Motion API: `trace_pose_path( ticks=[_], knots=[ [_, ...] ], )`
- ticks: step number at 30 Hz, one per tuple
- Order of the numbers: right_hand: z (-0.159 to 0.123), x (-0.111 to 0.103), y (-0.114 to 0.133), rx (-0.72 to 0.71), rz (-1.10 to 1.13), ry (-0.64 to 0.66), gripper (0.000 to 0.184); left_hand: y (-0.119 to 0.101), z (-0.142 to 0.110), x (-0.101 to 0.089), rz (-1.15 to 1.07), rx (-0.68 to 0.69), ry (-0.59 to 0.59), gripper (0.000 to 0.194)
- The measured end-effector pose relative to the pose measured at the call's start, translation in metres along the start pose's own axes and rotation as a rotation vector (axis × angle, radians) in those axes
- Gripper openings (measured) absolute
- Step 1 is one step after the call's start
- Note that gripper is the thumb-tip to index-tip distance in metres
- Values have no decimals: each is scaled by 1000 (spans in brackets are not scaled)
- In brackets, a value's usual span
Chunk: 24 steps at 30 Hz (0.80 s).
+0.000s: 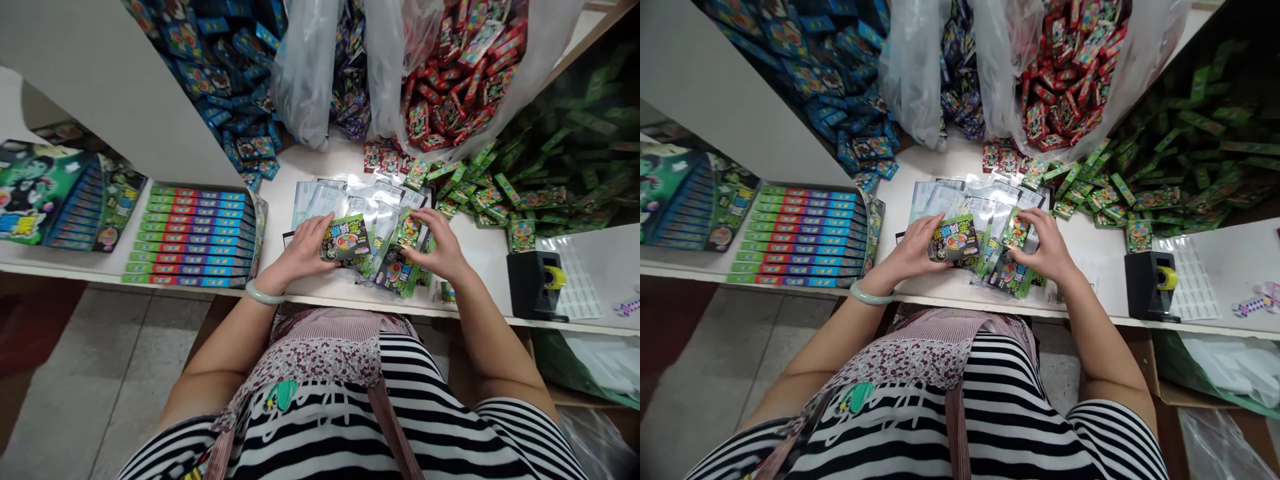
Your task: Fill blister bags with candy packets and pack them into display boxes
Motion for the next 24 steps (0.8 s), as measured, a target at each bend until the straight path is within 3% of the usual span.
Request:
trace_pose_path(
  ticks=[3,6,11,16,24],
  knots=[
    [4,-8,35,-103,-61,-33,70,-11,2,-2,-5,63,2,111],
    [11,-3,52,-121,-181,-55,69,-20,5,-3,-18,103,5,110],
    [7,12,57,-164,-304,14,66,-16,0,-9,-4,103,-32,114],
    [6,2,57,-146,-291,-10,69,-19,-4,-8,23,150,-48,112],
    [1,23,70,-284,-273,248,65,-25,-3,-8,78,175,-84,112]
  ],
)
Point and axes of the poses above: each hand's wrist, its own z-axis towards the middle knuckle, its own x-axis out of the palm, y = z × x, the point moved 10 cm from there along z, towards the middle knuckle, and after that the axes turned 8 degrees about x, right-handed, at the moved point
